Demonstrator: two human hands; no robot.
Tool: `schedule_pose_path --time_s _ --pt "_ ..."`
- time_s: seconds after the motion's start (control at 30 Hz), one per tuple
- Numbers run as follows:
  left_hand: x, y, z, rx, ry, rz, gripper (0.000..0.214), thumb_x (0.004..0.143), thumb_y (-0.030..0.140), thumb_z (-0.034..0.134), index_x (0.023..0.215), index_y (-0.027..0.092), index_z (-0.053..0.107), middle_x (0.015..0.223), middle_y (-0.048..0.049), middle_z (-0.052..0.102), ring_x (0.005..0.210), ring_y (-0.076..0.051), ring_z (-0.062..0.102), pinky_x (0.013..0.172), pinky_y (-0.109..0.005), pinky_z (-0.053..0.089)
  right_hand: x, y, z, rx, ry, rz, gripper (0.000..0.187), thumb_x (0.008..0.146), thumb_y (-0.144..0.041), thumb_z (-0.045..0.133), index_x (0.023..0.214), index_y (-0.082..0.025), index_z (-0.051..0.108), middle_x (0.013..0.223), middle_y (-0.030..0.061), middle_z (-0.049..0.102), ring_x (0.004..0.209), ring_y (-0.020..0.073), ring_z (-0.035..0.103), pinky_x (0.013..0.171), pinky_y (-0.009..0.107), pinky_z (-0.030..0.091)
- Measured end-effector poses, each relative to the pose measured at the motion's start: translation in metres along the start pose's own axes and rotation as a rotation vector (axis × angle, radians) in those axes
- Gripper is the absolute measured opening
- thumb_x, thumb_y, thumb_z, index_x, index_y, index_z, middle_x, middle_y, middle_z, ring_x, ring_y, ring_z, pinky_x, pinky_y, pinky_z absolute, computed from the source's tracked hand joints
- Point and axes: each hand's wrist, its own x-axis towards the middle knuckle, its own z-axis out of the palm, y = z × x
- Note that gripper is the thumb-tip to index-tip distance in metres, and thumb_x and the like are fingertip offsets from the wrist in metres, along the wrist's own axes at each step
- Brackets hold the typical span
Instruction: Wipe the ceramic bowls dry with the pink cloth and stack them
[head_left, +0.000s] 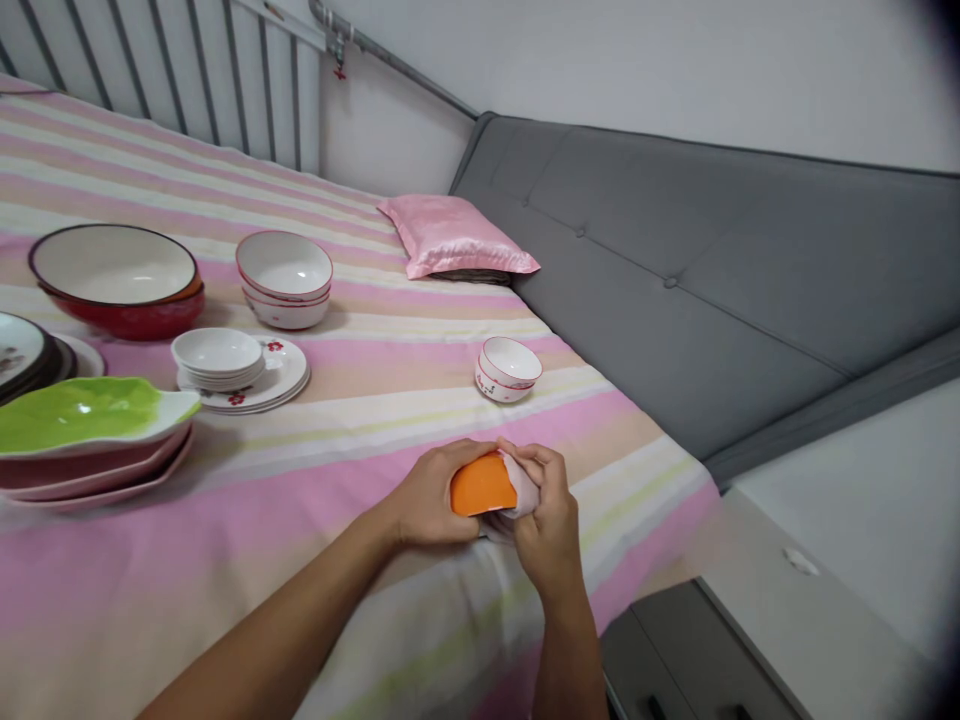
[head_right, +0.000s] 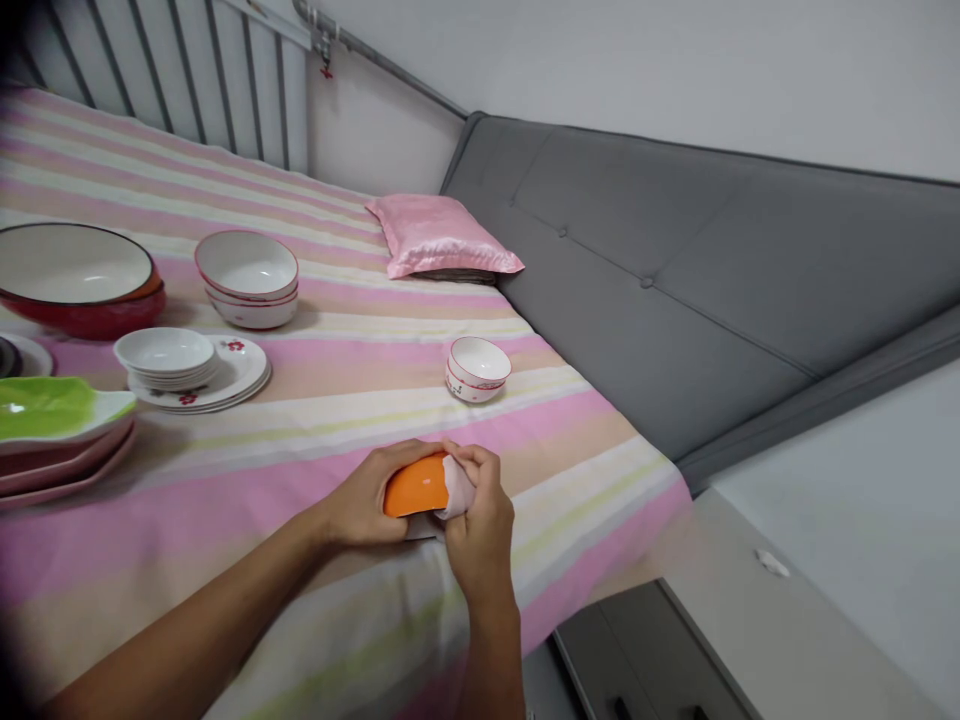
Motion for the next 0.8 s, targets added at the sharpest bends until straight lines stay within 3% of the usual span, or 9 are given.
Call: schedule_pose_path --time_s 0.2,0.37,0.53,0.67,0.8 --pt "-0.001 -0.01 0.0 -0.047 0.008 -0.002 0.078 0.049 0.011 0.059 0.127 0.018 0.054 0.117 -0.0067 0.062 0.102 -0.027 0.059 0.093 -0.04 0.046 0.001 0.009 0.001 0.105 0.029 0.045 0.038 0.06 -0.004 0.04 0.091 -0.023 0.047 0.124 0.0126 0.064 0.117 0.0211 0.06 0.094 0.036 0.046" --pt "0.0 -0.019 -0.003 -0.191 0.027 -0.101 0.078 0.046 0.014 0.053 0.124 0.014 0.057 0.127 -0.0103 0.059 0.114 -0.032 0.054 0.104 -0.046 0.038 0.003 0.028 0.008 0.101 0.105 0.085 0.04 0.065 -0.009 0.043 0.102 -0.019 0.056 0.117 0.01 0.067 0.108 0.0217 0.062 0.09 0.035 0.047" --pt "0.0 -0.023 -0.007 -0.308 0.049 -0.213 0.078 0.048 0.016 0.053 0.126 0.014 0.056 0.13 -0.0105 0.058 0.116 -0.034 0.053 0.104 -0.048 0.036 0.004 0.043 0.02 0.032 0.21 0.127 0.039 0.07 -0.017 0.044 0.104 -0.016 0.063 0.1 0.006 0.07 0.092 0.0214 0.064 0.084 0.032 0.047" --pt "0.001 -0.023 -0.008 -0.4 0.087 -0.27 0.075 0.048 0.017 0.056 0.123 0.013 0.059 0.132 -0.0123 0.058 0.122 -0.035 0.049 0.108 -0.046 0.032 0.003 0.052 0.023 -0.072 0.188 0.232 0.045 0.067 -0.017 0.042 0.106 -0.016 0.065 0.1 0.0063 0.071 0.095 0.023 0.064 0.084 0.031 0.046" --pt "0.001 -0.025 -0.007 -0.495 0.122 -0.276 0.06 0.057 0.023 0.058 0.117 0.015 0.062 0.123 -0.0105 0.063 0.117 -0.034 0.053 0.102 -0.043 0.038 0.002 0.058 0.026 -0.193 0.146 0.351 0.039 0.07 -0.023 0.045 0.099 -0.015 0.069 0.093 0.0097 0.073 0.09 0.027 0.067 0.079 0.032 0.049"
